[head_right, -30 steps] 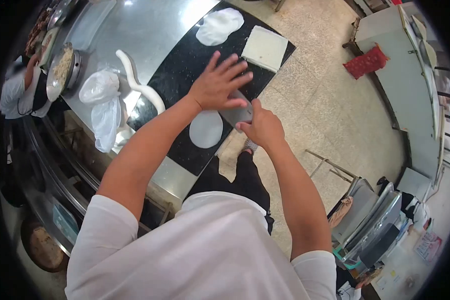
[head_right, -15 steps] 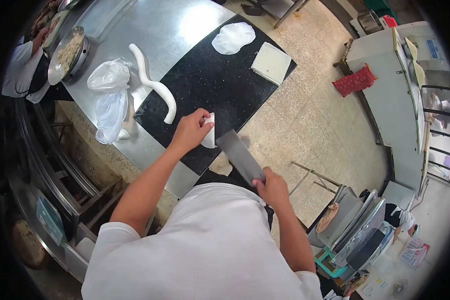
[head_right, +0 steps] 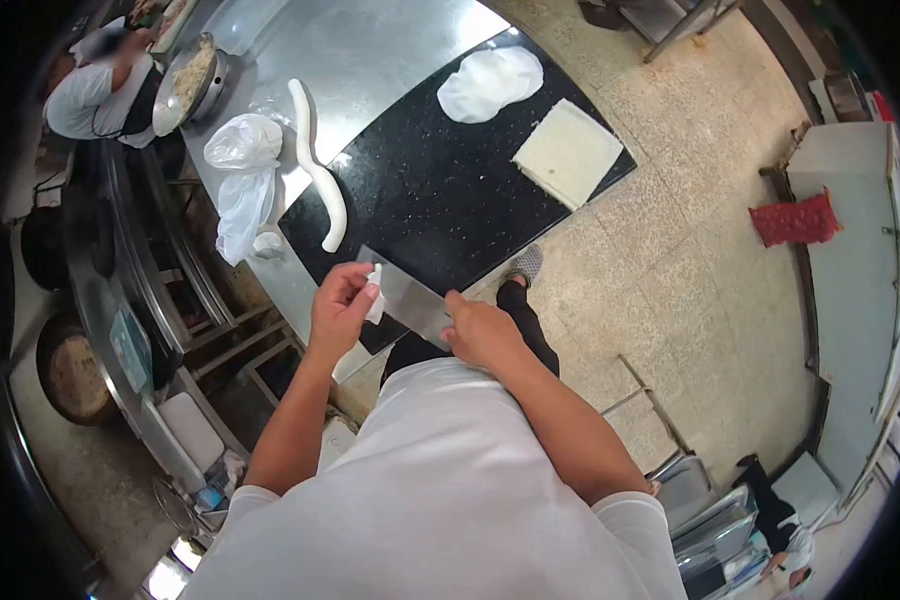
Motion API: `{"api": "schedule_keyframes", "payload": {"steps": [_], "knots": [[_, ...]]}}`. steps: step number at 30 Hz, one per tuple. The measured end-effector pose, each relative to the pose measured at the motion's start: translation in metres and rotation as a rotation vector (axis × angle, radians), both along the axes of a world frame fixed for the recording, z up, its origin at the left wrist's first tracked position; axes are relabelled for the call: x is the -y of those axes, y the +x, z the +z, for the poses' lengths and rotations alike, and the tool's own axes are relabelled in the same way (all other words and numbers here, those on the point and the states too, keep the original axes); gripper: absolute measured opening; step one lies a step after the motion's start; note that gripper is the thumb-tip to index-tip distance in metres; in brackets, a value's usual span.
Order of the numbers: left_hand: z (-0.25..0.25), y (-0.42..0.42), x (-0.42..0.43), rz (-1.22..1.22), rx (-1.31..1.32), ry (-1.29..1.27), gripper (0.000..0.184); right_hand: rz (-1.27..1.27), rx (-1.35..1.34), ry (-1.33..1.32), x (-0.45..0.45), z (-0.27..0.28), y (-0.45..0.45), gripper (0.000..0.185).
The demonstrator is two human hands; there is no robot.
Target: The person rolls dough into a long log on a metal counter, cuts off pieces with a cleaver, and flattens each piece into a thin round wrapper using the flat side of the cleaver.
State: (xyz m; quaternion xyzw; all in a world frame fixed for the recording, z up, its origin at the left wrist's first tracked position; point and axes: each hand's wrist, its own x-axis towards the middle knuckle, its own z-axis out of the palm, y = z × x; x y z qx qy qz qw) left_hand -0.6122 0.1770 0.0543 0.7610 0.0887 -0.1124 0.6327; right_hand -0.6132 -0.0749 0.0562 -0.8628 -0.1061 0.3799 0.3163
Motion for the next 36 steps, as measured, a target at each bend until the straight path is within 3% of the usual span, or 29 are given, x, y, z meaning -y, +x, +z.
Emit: {"api": "schedule_keyframes", "payload": {"steps": [2, 6, 9, 11, 12, 13, 14, 16, 18, 19, 21, 22, 24, 26, 28, 31, 33, 35, 36], "knots": [[0.014, 0.021, 0.016, 0.023, 0.003, -0.071, 0.026, 0.052, -0.027, 0.084, 0.034, -0.010, -0.004, 0.039], [0.025, 0.111, 0.071, -0.050, 0.333, 0.063, 0.028, 0.027, -0.084, 0.027, 0.101, -0.003, -0.007, 0.037], [0.014, 0.192, 0.107, 0.076, 0.215, -0.031, 0.033, -0.088, 0.051, -0.076, 0.142, 0.005, -0.016, 0.033], [0.002, 0.221, 0.112, 0.099, 0.153, -0.030, 0.037, -0.284, 0.103, 0.047, 0.159, 0.011, -0.015, 0.031], [-0.002, 0.228, 0.110, 0.030, 0.122, 0.163, 0.044, -0.279, 0.108, 0.046, 0.160, 0.019, -0.012, 0.031], [-0.006, 0.229, 0.108, -0.036, 0.085, 0.359, 0.050, -0.383, 0.164, 0.157, 0.160, 0.029, -0.009, 0.032], [-0.012, 0.224, 0.101, -0.029, 0.085, 0.364, 0.050, -0.487, 0.215, 0.273, 0.159, 0.033, -0.007, 0.033], [-0.023, 0.204, 0.079, -0.117, 0.557, 0.625, 0.059, -0.509, 0.354, 0.387, 0.153, 0.013, -0.002, 0.034], [-0.022, 0.162, 0.050, -0.083, 0.555, 0.655, 0.061, -0.793, 0.369, 0.725, 0.136, -0.012, 0.014, 0.025], [-0.027, 0.139, 0.032, -0.046, 0.617, 0.730, 0.061, -0.804, 0.366, 0.734, 0.124, -0.027, 0.026, 0.025], [-0.025, 0.090, 0.001, 0.076, 0.609, 0.977, 0.056, -1.124, 0.112, 0.818, 0.099, -0.049, 0.049, 0.021], [-0.035, 0.069, -0.015, 0.139, 0.585, 1.003, 0.052, -1.125, 0.118, 0.827, 0.091, -0.049, 0.050, 0.021], [-0.046, 0.046, -0.047, 0.215, 0.564, 1.027, 0.049, -1.398, -0.227, 0.811, 0.074, -0.047, 0.054, 0.019], [-0.057, 0.037, -0.072, 0.031, 0.284, 0.831, 0.046, -1.392, -0.200, 0.775, 0.058, -0.036, 0.045, 0.017], [-0.053, 0.041, -0.073, 0.046, 0.342, 0.744, 0.040, -1.329, -0.131, 0.688, 0.042, -0.018, 0.022, 0.015], [-0.049, 0.056, -0.076, 0.119, 0.766, 0.654, 0.025, -1.017, 0.001, 0.360, -0.001, 0.010, -0.007, 0.010], [-0.049, 0.063, -0.086, 0.053, 0.716, 0.628, 0.024, -0.855, 0.067, 0.204, -0.037, 0.024, -0.019, 0.010], [-0.049, 0.058, -0.093, -0.007, 0.684, 0.585, 0.024, -0.210, 0.638, -0.158, -0.078, 0.043, -0.021, 0.007], [-0.047, 0.056, -0.099, 0.005, 0.699, 0.577, 0.024, -0.164, 0.561, -0.214, -0.102, 0.059, -0.019, 0.008]]}}
